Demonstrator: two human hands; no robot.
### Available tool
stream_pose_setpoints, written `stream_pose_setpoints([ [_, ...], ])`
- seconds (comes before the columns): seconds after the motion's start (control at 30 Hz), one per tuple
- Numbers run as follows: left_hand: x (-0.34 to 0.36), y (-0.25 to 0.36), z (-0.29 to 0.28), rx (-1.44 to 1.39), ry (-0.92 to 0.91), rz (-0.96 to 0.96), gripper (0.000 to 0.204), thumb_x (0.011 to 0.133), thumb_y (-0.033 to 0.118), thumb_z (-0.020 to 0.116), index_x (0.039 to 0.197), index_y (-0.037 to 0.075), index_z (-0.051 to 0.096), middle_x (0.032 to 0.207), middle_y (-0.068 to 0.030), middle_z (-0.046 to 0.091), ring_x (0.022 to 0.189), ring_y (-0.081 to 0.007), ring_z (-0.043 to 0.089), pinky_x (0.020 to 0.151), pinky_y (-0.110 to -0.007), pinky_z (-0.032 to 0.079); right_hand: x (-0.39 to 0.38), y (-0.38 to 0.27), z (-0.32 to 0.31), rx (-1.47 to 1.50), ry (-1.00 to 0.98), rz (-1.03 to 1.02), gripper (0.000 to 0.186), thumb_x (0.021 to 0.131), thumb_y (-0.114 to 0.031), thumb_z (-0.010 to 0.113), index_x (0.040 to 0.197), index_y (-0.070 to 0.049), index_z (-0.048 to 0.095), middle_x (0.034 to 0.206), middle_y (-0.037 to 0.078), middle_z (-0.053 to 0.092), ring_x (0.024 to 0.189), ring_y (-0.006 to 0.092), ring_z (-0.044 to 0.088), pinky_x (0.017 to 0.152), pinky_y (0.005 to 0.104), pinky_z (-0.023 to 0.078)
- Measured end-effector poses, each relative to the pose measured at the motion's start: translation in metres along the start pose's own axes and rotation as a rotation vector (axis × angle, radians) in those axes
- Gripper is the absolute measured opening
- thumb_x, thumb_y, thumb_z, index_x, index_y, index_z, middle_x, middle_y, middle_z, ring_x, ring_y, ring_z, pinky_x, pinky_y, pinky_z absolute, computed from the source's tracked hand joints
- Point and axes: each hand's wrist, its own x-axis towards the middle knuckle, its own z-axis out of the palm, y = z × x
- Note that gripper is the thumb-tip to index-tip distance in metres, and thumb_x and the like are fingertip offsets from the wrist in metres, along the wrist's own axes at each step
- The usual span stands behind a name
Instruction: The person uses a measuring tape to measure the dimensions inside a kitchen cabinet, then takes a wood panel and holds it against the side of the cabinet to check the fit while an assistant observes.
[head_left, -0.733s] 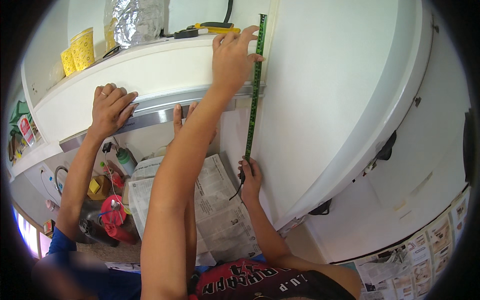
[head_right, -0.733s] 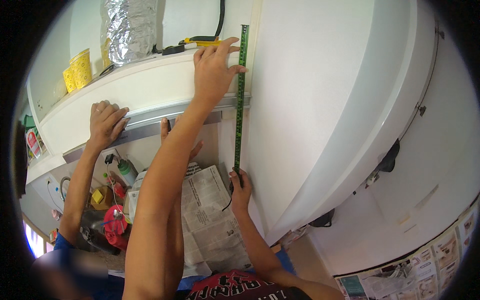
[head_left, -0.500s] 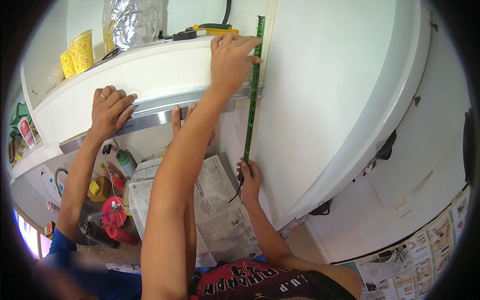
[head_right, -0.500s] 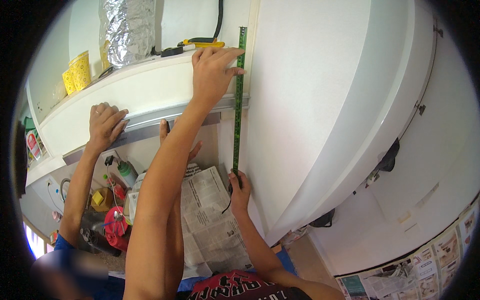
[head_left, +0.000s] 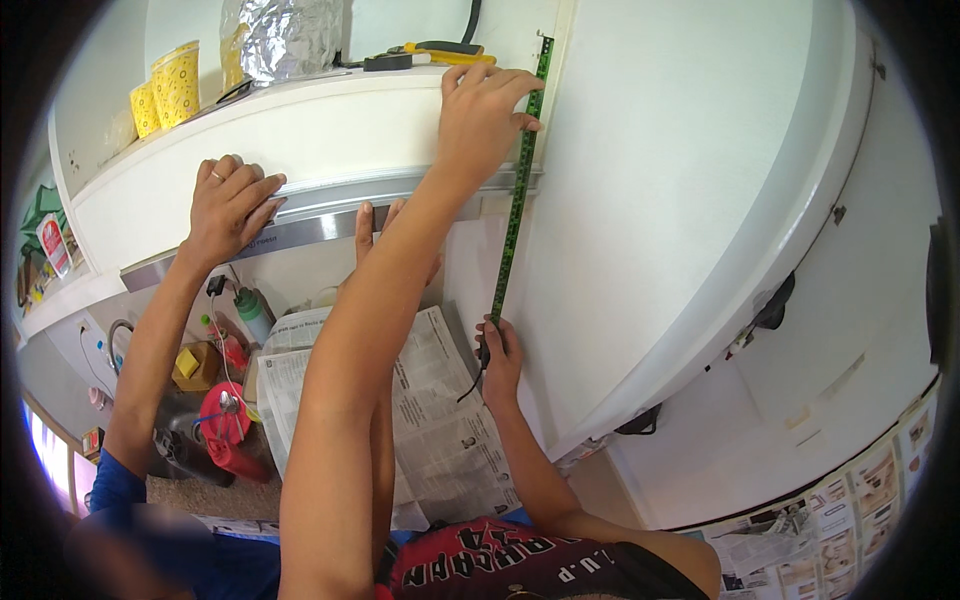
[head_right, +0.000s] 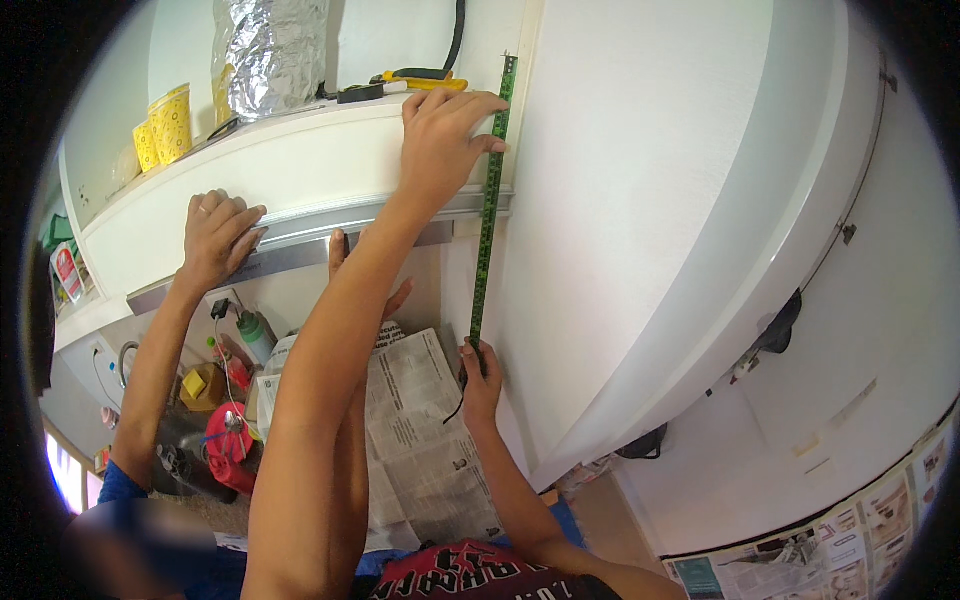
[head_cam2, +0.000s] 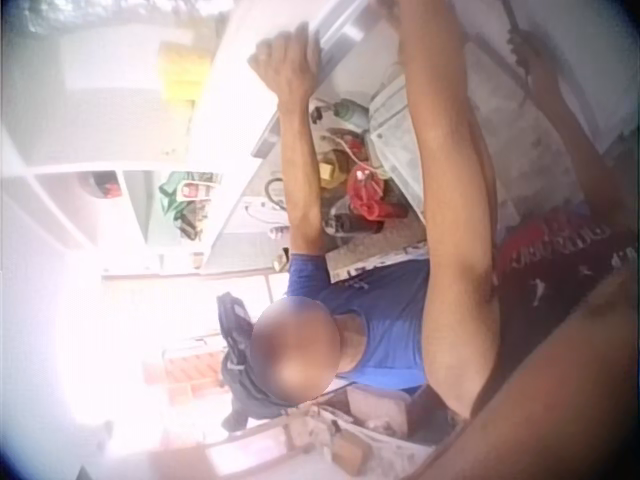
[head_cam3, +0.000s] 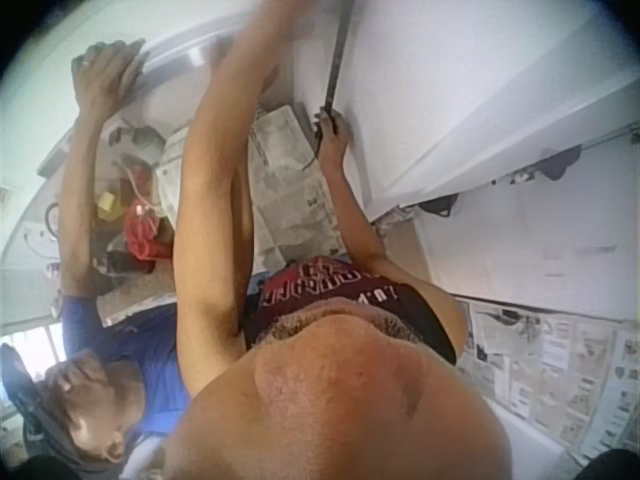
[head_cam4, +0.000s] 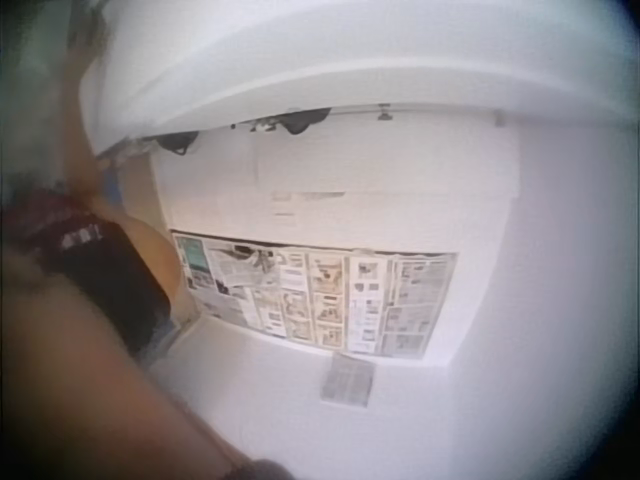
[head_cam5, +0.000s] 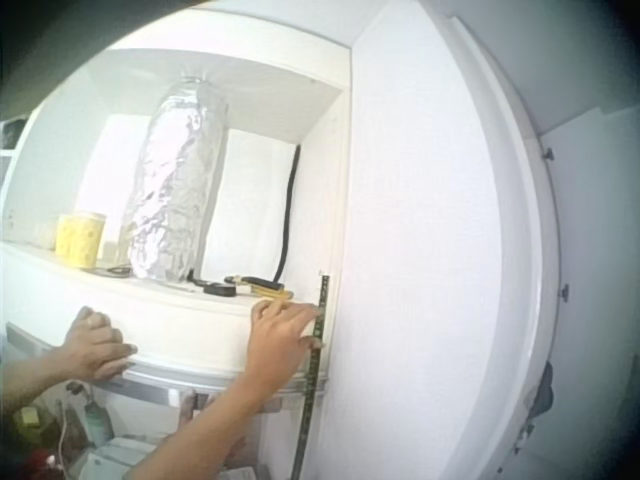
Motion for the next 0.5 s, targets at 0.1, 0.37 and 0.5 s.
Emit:
stream_pose_setpoints([
  [0.1,0.0011,-0.0002,0.0020,0.026,-0.005,-0.036,0.057,0.072,0.026,0.090,0.126,0.017,0.075,0.106,-0.0051,0.080,0.112,-0.0259,0.064,0.107,-0.046,0.036,-0.0013,-0.0018,0.0017,0.054,0.012,-0.011,0.032,0.106,-0.030,0.069,0.123,-0.003,0.069,0.102,0.001,0.067,0.090,0.0088,0.056,0.083,0.0246,0.046],
  [0.37,0.0035,0.0010,0.0023,0.081,-0.069,-0.087,0.065,0.071,0.030,0.090,0.133,0.018,0.073,0.099,-0.0093,0.078,0.113,-0.0278,0.064,0.104,-0.046,0.036,0.0005,0.0019,-0.0001,-0.005,0.023,-0.015,0.030,0.107,-0.029,0.067,0.125,-0.005,0.068,0.109,0.002,0.068,0.097,0.0121,0.060,0.082,0.0277,0.049],
  [0.5,0.0048,0.0023,0.0029,0.075,-0.081,-0.101,0.065,0.071,0.030,0.090,0.133,0.019,0.073,0.097,-0.0099,0.078,0.112,-0.0281,0.063,0.104,-0.046,0.036,0.0019,0.0053,-0.0045,0.029,0.005,0.000,0.030,0.106,-0.029,0.067,0.126,-0.007,0.068,0.109,0.003,0.068,0.096,0.0131,0.061,0.079,0.0287,0.050],
])
